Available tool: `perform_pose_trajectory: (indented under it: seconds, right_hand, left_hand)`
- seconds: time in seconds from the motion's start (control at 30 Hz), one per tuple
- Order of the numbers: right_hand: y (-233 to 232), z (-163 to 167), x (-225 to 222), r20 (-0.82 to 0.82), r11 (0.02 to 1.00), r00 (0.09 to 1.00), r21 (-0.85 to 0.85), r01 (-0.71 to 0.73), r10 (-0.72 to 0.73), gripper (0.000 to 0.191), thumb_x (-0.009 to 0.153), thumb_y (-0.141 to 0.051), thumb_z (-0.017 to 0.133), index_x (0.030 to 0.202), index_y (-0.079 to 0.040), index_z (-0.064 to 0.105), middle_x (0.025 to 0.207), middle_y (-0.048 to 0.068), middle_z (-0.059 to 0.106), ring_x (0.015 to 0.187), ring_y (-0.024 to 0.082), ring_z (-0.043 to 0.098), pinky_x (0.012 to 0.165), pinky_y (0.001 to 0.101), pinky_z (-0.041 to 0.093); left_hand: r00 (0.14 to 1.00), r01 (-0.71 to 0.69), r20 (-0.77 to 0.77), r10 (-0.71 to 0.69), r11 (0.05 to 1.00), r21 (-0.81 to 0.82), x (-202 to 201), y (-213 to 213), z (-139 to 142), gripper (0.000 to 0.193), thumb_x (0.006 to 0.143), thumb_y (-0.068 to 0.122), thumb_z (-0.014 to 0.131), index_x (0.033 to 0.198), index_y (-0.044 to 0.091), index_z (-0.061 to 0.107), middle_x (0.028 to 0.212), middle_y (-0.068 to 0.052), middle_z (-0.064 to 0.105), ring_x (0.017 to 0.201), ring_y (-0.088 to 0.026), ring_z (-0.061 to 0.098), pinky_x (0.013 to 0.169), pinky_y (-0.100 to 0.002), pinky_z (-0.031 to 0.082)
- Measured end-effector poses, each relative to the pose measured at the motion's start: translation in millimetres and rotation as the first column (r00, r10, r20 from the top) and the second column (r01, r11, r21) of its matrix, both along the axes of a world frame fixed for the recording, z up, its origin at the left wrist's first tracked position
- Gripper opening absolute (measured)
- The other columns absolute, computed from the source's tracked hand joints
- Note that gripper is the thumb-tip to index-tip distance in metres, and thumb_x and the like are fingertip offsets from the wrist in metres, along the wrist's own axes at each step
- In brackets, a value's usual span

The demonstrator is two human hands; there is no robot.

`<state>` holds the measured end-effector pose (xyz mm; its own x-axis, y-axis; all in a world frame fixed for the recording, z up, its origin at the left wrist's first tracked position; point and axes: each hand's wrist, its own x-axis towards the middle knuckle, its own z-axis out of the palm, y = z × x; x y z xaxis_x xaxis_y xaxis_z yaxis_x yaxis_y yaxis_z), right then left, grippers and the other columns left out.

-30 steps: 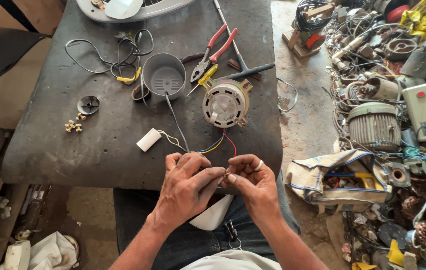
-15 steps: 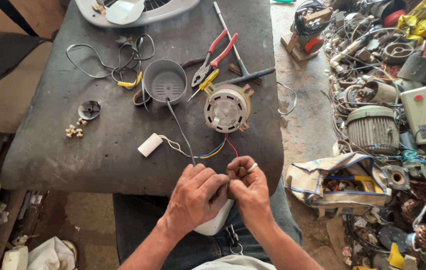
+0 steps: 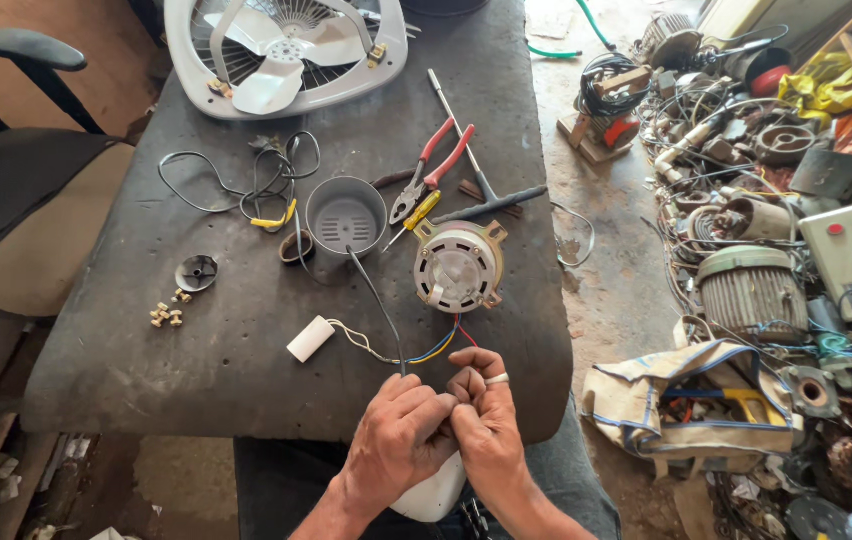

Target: The person strips and twists wires on a fan motor, then wraps the connections with electrical tape. They handle the motor, wires, and a small cylindrical component, placing the motor into a metal housing at the end.

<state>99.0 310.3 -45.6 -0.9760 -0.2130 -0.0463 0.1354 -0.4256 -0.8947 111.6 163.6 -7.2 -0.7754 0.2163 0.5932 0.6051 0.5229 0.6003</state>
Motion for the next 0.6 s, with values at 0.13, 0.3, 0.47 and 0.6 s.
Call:
perform_pose_trajectory:
  seconds: [0.13, 0.3, 0.47, 0.6]
  right_hand:
    - [1.3, -4.4, 0.7, -0.022, 0.999, 1.000, 0.048, -0.013, 0.014, 0.051, 0.084, 0.012, 0.041, 0.133, -0.002, 0.038, 0.083, -0.002, 0.041, 0.071, 0.006, 0.037, 0.064, 0.0200, 0.033]
    - [-0.5, -7.9, -2.3, -0.080, 0.990, 0.997, 0.144, 0.003, 0.009, 0.053, 0.083, 0.013, 0.042, 0.132, -0.003, 0.032, 0.082, -0.001, 0.041, 0.072, 0.007, 0.038, 0.066, 0.0207, 0.034]
    - [3.9, -7.3, -5.3, -0.276, 0.909, 0.961, 0.404, 0.104, 0.013, 0.046, 0.081, 0.015, 0.044, 0.125, 0.001, 0.040, 0.098, 0.000, 0.038, 0.080, 0.008, 0.038, 0.070, 0.0200, 0.037]
    - [11.4, -10.4, 0.9, -0.267, 0.894, 0.963, 0.425, 0.141, -0.025, 0.049, 0.080, 0.013, 0.044, 0.127, 0.000, 0.038, 0.093, 0.002, 0.040, 0.076, 0.009, 0.039, 0.068, 0.0213, 0.038]
  left_hand:
    - [1.000, 0.012, -0.009, -0.012, 1.000, 0.003, 1.2, -0.3, -2.7, 0.026, 0.067, 0.004, 0.080, 0.086, 0.006, 0.063, 0.072, -0.003, 0.056, 0.068, -0.023, 0.054, 0.067, -0.036, 0.045]
    - [1.000, -0.020, -0.014, 0.020, 1.000, 0.010, -0.8, 1.8, -2.1, 0.025, 0.067, 0.002, 0.079, 0.076, 0.008, 0.055, 0.069, -0.003, 0.053, 0.066, -0.023, 0.053, 0.064, -0.036, 0.044]
    - [0.997, -0.063, -0.049, 0.062, 0.998, -0.014, -1.1, 5.1, 0.3, 0.024, 0.067, 0.002, 0.075, 0.073, 0.009, 0.052, 0.068, -0.004, 0.052, 0.066, -0.024, 0.053, 0.062, -0.038, 0.042]
    - [0.994, -0.097, -0.064, 0.094, 0.994, -0.046, 3.6, 13.8, 5.3, 0.023, 0.068, 0.004, 0.074, 0.074, 0.009, 0.052, 0.069, -0.004, 0.052, 0.067, -0.025, 0.053, 0.062, -0.039, 0.040]
